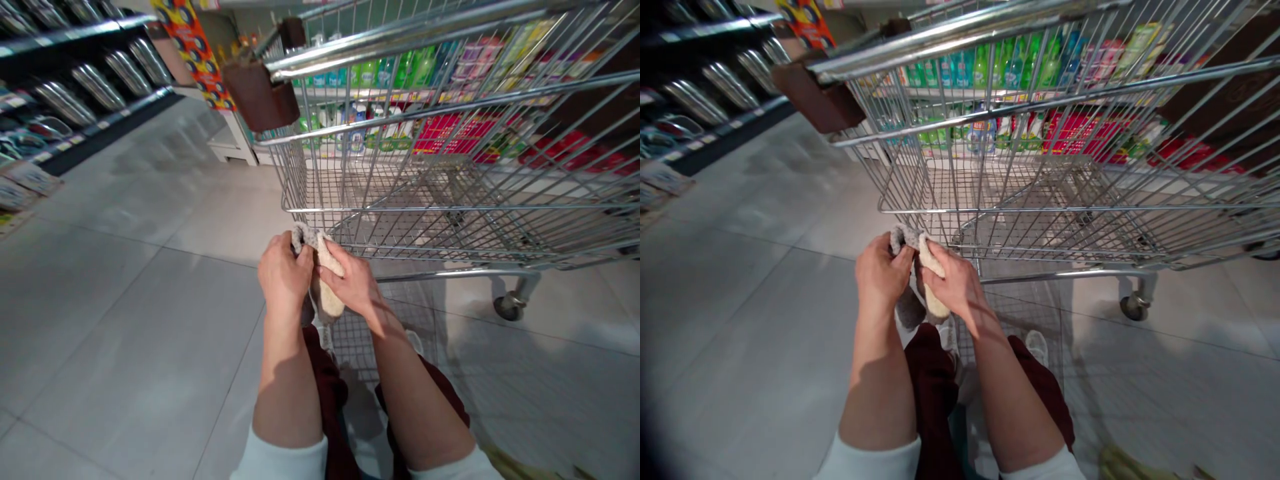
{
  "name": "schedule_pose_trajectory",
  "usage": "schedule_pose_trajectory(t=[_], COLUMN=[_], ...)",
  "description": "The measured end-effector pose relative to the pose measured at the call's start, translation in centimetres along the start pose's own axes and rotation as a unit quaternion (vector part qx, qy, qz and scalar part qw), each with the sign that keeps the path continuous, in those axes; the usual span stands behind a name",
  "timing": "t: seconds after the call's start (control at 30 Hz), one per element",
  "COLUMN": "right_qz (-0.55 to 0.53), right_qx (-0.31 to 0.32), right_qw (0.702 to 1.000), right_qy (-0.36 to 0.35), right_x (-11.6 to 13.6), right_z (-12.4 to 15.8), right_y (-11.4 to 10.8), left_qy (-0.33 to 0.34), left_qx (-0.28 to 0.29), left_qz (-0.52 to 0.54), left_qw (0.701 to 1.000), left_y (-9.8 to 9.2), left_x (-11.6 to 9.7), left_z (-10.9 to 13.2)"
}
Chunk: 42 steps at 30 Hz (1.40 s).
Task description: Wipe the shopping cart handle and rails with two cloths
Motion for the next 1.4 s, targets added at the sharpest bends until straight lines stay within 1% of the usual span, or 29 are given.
schedule_pose_trajectory(t=[0.07,0.13,0.2,0.27,0.33,0.47,0.53,0.57,0.67,0.73,0.77,0.8,0.87,0.9,0.93,0.97,1.0,1.03,1.07,1.1,1.13,1.17,1.2,1.27,1.3,1.4], right_qz=[0.012,0.031,0.048,0.055,0.064,0.103,0.111,0.109,0.094,0.079,0.072,0.068,0.072,0.087,0.111,0.147,0.206,0.271,0.336,0.398,0.448,0.477,0.490,0.503,0.507,0.512], right_qx=[0.014,0.043,0.066,0.075,0.066,0.047,0.013,-0.020,-0.143,-0.247,-0.308,-0.372,-0.496,-0.546,-0.581,-0.605,-0.608,-0.595,-0.562,-0.507,-0.434,-0.381,-0.352,-0.319,-0.315,-0.309], right_qw=[1.000,0.999,0.997,0.996,0.996,0.993,0.994,0.994,0.985,0.965,0.948,0.925,0.865,0.833,0.805,0.779,0.760,0.746,0.743,0.754,0.775,0.790,0.798,0.800,0.798,0.796], right_qy=[-0.005,-0.004,-0.003,-0.012,-0.010,0.036,0.022,0.006,-0.031,-0.037,-0.032,-0.024,-0.016,-0.023,-0.040,-0.071,-0.107,-0.127,-0.136,-0.127,-0.103,-0.059,-0.006,0.070,0.090,0.093], right_x=[-0.1,-0.3,-0.6,-0.9,-1.3,-1.8,-1.3,-0.9,-0.1,-0.1,-0.2,-0.3,0.0,0.6,1.6,2.9,4.5,6.0,7.4,8.3,8.8,8.9,8.8,8.4,8.2,7.8], right_z=[0.3,0.6,0.9,1.2,1.4,1.7,1.8,1.8,2.4,3.4,4.1,4.9,6.6,7.1,7.3,7.1,6.4,5.2,3.5,1.6,-0.5,-2.3,-3.6,-5.3,-5.8,-6.2], right_y=[-0.1,-0.1,-0.1,-0.3,-0.8,-2.5,-3.9,-4.9,-9.0,-12.6,-14.8,-17.1,-22.2,-24.9,-27.5,-30.0,-32.4,-34.5,-36.3,-37.8,-38.9,-40.0,-40.8,-41.7,-41.8,-41.2], left_qy=[-0.013,-0.027,-0.034,-0.035,-0.033,-0.029,-0.030,-0.031,-0.037,-0.039,-0.036,-0.031,-0.021,-0.020,-0.021,-0.025,-0.029,-0.030,-0.029,-0.025,-0.019,-0.010,-0.001,0.018,0.027,0.047], left_qx=[-0.046,-0.085,-0.106,-0.114,-0.118,-0.121,-0.118,-0.117,-0.112,-0.107,-0.105,-0.106,-0.118,-0.127,-0.137,-0.147,-0.157,-0.167,-0.177,-0.188,-0.198,-0.207,-0.217,-0.240,-0.254,-0.303], left_qz=[0.034,0.070,0.094,0.102,0.108,0.121,0.123,0.125,0.132,0.137,0.140,0.146,0.160,0.169,0.179,0.189,0.198,0.208,0.217,0.224,0.231,0.237,0.243,0.252,0.257,0.262], left_qw=[0.998,0.993,0.989,0.988,0.987,0.985,0.985,0.985,0.984,0.984,0.984,0.983,0.980,0.977,0.974,0.971,0.967,0.963,0.960,0.956,0.952,0.949,0.946,0.937,0.932,0.915], left_y=[-0.7,-1.4,-1.9,-2.1,-2.2,-2.3,-2.4,-2.4,-2.1,-1.7,-1.5,-1.4,-1.2,-1.2,-1.2,-1.3,-1.3,-1.4,-1.4,-1.5,-1.7,-1.8,-2.1,-2.8,-3.3,-4.6], left_x=[-0.2,-0.2,-0.2,0.0,0.0,-0.3,-0.7,-0.9,-1.2,-1.2,-1.2,-1.3,-1.4,-1.5,-1.6,-1.6,-1.7,-1.8,-2.0,-2.2,-2.4,-2.6,-2.8,-3.2,-3.5,-4.2], left_z=[0.0,0.1,0.1,0.1,0.1,0.1,0.1,0.2,0.4,0.5,0.6,0.6,0.6,0.6,0.6,0.7,0.7,0.8,0.9,1.0,1.1,1.2,1.3,1.5,1.5,1.8])
Point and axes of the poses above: each hand's wrist, its own z-axis away from the middle knuckle, its own y-axis out of the palm, x = y × z, the point moved 5 cm from there along -z, towards the middle knuckle, and after that the axes turned 6 degrees about -x, right-handed, at the moved point
